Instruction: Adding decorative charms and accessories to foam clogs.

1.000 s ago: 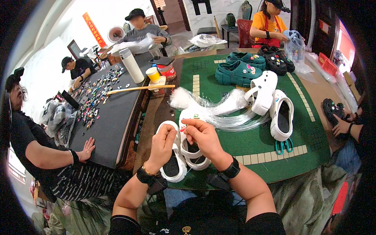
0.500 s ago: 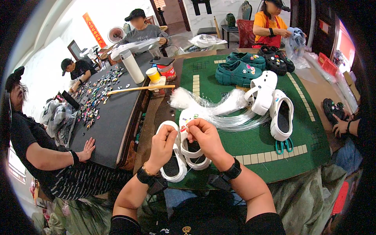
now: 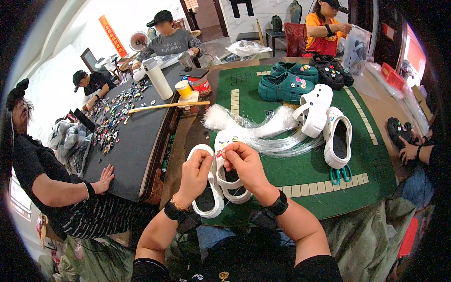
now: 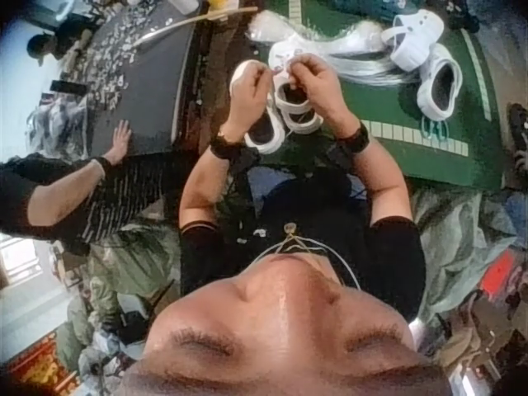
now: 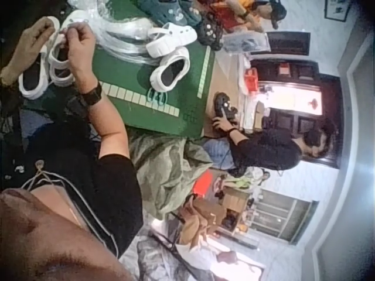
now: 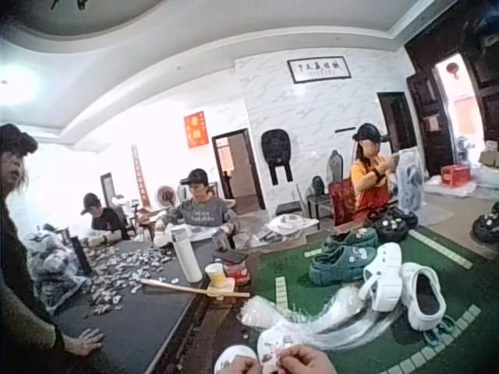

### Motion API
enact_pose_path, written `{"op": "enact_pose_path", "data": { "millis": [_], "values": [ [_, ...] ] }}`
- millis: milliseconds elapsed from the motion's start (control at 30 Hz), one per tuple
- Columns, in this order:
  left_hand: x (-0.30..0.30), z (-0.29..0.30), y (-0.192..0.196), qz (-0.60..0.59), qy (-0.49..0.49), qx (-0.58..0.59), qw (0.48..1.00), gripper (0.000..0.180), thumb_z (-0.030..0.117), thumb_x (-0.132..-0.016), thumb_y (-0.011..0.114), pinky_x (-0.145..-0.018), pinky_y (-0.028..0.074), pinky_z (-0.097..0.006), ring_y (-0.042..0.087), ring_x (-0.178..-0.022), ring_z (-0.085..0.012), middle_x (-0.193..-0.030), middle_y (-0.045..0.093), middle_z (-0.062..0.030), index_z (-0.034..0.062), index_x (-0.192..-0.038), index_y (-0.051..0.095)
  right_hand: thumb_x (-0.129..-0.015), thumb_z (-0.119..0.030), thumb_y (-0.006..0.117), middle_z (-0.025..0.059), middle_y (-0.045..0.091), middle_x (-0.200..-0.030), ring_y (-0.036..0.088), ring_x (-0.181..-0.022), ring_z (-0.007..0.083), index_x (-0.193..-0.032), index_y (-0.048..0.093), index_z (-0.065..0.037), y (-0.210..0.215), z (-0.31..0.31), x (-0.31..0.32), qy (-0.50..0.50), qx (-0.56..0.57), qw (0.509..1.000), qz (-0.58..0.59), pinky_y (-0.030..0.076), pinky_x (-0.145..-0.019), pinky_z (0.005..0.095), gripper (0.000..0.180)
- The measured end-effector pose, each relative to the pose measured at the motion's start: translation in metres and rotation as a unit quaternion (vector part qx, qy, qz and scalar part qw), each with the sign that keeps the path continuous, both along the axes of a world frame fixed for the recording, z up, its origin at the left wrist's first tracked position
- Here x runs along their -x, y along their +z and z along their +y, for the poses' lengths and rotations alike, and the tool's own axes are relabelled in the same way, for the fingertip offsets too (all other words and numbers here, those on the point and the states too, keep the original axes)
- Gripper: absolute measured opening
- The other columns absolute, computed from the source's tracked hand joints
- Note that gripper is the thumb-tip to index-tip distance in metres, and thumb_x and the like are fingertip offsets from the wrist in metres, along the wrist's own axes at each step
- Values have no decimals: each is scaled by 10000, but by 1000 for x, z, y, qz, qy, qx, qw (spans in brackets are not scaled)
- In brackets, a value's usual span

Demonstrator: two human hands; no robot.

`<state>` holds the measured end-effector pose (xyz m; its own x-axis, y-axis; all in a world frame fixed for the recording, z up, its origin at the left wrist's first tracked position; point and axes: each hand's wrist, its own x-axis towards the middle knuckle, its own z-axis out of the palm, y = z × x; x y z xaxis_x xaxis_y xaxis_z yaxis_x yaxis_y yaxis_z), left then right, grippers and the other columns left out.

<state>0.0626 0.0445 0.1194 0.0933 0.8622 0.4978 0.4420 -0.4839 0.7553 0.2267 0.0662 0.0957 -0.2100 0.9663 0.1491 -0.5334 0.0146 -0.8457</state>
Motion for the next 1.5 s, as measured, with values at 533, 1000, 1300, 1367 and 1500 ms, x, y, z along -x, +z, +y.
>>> {"op": "enact_pose_path", "data": {
  "millis": [533,1000,1300,1367,1500],
  "values": [
    [2,-1,-1,-3,18,25,1000,106,107,-937,595,-551,452,-323,597,-585,-222,-692,607,-129,2,-921,583,-926,-66,598,-9,631,-791,562,-677,51,-959,629,-17,1,-5,10,-82,-66,988,-113,466,-614,209,66],
    [-3,2,-15,-4,-8,-42,999,83,84,-919,579,-616,486,-377,642,-700,-337,-788,621,-186,4,-938,572,-904,-42,629,-16,614,-796,572,-687,47,-914,614,-19,-12,-1,4,-113,-89,977,-157,466,-629,189,30],
    [-3,-4,-4,-45,-61,9,997,89,103,-936,567,-605,470,-362,607,-664,-287,-757,591,-155,16,-927,549,-914,-44,603,-7,597,-750,536,-656,58,-905,603,-12,-12,4,3,-98,-105,971,-192,435,-609,207,33],
    [-4,-5,-6,-33,-53,-9,998,89,104,-932,570,-605,472,-366,613,-672,-297,-760,598,-154,19,-919,546,-917,-34,589,1,600,-764,537,-666,60,-899,604,-6,-15,2,5,-83,-99,977,-171,433,-619,206,37],
    [-3,-2,-10,-10,-42,-46,998,85,97,-915,583,-601,479,-381,627,-689,-322,-765,616,-154,30,-895,536,-921,-12,570,11,610,-807,546,-705,63,-898,611,0,-17,3,3,-91,-108,979,-146,435,-645,203,49]
  ]
}}
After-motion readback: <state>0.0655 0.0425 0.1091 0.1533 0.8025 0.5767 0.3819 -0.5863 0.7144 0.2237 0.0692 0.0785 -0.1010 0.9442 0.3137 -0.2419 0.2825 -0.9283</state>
